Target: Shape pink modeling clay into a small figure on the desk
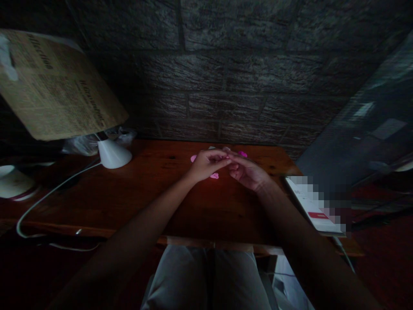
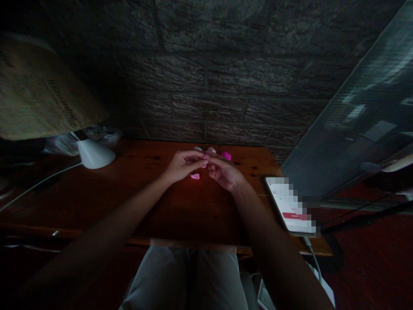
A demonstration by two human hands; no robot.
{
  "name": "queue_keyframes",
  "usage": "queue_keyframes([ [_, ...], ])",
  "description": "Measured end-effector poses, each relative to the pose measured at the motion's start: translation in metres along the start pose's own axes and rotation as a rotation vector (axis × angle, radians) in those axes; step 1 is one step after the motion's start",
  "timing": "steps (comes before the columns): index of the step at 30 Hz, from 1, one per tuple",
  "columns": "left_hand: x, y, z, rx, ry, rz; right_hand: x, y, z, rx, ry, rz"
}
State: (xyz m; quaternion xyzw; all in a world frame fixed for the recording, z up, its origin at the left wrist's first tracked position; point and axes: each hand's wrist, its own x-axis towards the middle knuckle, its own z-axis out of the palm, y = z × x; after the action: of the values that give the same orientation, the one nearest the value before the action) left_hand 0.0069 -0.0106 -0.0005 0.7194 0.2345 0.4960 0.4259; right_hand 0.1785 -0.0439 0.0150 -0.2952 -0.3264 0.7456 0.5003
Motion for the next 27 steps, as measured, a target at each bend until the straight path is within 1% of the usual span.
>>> queue_keyframes([
  [4,0.0,0.0001,-0.0001,0.009,-0.009,-0.041,0.0001,-0.0006,0.0004,0.017,0.005,0.007],
  [9,0.0006,-0.0011,-0.0015,0.002,-0.023,-0.03,0.0004,-0.0002,-0.0009,0.064,0.01,0.043],
  [15,0.0,-0.0022,-0.0011,-0.009,0.0,-0.062,0.0005,0.0007,-0.0027,0.07,-0.001,0.048],
  [18,-0.0006,0.0005,-0.0012,-0.051,0.014,-0.113,-0.0003,0.0003,-0.0023,0.06,-0.004,0.039],
  [23,-0.0008,0.0049,-0.0018,-0.09,0.014,-0.261,-0.0002,-0.0007,-0.0016,0.03,-0.006,0.037],
  [27,-0.0003,0.003,-0.0011,-0.105,0.028,-0.285,0.0009,0.0001,-0.0003,0.038,0.002,0.045],
])
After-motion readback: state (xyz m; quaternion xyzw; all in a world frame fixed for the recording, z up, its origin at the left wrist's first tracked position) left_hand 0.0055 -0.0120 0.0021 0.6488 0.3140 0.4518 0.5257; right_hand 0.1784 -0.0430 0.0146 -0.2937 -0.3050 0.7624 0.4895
